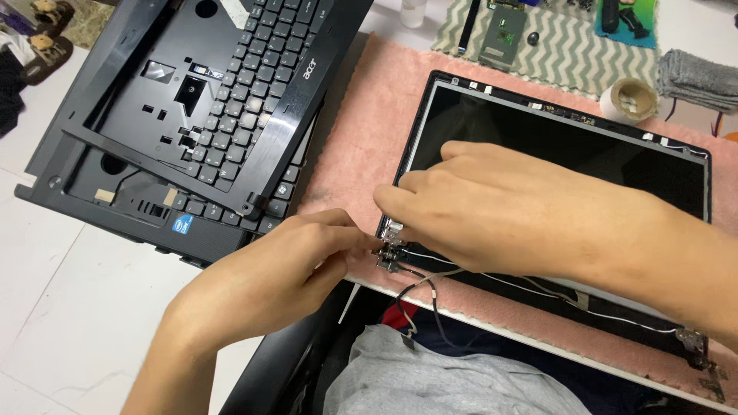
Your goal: The person uses a screwdriver to remove screws from the top and side edges of a detached laptop screen bezel. They then peel back a protective film along the bottom edge and disconnect a ribbon cable from the screen assembly.
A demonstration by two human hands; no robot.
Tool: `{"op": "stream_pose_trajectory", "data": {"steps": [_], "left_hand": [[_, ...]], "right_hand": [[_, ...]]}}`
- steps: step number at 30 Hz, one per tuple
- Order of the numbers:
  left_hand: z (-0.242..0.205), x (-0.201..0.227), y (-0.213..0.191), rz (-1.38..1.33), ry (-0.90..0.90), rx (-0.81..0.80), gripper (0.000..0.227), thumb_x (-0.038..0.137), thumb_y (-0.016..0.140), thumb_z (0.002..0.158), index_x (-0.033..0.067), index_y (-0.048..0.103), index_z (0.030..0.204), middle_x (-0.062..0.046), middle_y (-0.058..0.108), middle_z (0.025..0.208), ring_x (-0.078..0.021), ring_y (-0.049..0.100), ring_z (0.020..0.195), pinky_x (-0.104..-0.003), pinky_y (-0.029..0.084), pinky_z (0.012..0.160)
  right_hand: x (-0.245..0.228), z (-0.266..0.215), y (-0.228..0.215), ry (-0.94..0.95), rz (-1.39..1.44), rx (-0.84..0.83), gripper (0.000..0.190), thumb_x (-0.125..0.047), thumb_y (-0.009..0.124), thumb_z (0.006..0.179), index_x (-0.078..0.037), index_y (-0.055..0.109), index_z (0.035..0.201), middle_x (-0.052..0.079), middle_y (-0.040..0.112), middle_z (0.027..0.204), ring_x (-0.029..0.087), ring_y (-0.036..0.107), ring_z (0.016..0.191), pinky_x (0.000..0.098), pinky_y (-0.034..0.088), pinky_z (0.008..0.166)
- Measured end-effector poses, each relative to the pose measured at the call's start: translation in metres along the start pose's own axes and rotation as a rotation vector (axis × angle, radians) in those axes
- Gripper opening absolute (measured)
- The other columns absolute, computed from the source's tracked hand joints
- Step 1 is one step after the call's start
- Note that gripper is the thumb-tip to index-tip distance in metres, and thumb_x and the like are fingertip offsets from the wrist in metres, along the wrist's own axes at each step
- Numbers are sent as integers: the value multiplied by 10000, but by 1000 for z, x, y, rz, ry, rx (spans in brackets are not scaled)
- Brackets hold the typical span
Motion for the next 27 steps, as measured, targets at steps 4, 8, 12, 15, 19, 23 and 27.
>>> {"op": "stream_pose_trajectory", "data": {"steps": [4, 8, 12, 15, 19, 23, 27], "left_hand": [[-1, 2, -1, 7, 50, 6, 395, 81, 492, 1046, 80, 820, 1266, -76, 848, 1178, -276, 810, 1114, -385, 591, 966], [-2, 0, 0, 30, -9, -13, 366, 125, 512, 1057, 118, 821, 1253, -60, 846, 1170, -252, 812, 1100, -371, 594, 945], [-2, 2, -1, 29, -29, -33, 408, 117, 498, 1046, 132, 832, 1279, -58, 844, 1169, -239, 812, 1097, -360, 595, 936], [-2, 6, -4, 50, -77, -76, 297, 160, 484, 1092, 169, 779, 1120, -28, 835, 1077, -249, 778, 1050, -385, 567, 897], [-3, 5, -3, 51, -61, -63, 315, 158, 498, 1091, 150, 805, 1160, -48, 841, 1082, -249, 804, 1036, -375, 582, 898], [-5, 9, -4, 69, -33, -56, 339, 123, 486, 1083, 152, 800, 1207, -57, 824, 1048, -269, 796, 1024, -390, 575, 876], [-8, 15, -5, 27, -56, 43, 350, 169, 501, 1126, 166, 817, 1274, -12, 845, 1160, -217, 810, 1106, -356, 587, 927]], "right_hand": [[-6, 4, -4, -6, 70, -78, 166, -50, 601, 1053, -175, 529, 970, 36, 734, 822, 359, 700, 652, 461, 476, 759], [-4, 7, 10, -4, -37, 79, 494, -408, 607, 1255, -185, 648, 816, 44, 768, 716, 385, 682, 565, 492, 475, 701], [-3, 5, -2, 40, 28, 5, 551, -640, 600, 1249, -214, 680, 908, -7, 802, 826, 373, 778, 740, 492, 501, 751], [-3, 3, -4, 22, 13, -111, 173, -284, 594, 1163, -187, 601, 1019, 37, 741, 861, 381, 713, 672, 509, 506, 734], [-3, 6, 11, -11, 57, 106, 426, -432, 644, 1237, -159, 693, 914, 60, 817, 789, 409, 763, 683, 516, 501, 786], [-6, 9, 7, -39, 88, 109, 377, -233, 640, 1144, -141, 647, 779, 81, 754, 692, 403, 647, 556, 496, 456, 738], [1, -5, 6, 25, 165, 117, 558, -516, 631, 1251, -144, 659, 837, 47, 771, 772, 432, 704, 647, 511, 462, 792]]}}
Point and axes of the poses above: each hand's wrist, its own z-axis towards the middle knuckle, its own y-axis out of the palm, x = y × z, the point moved 1 cm from there along z, towards the middle knuckle
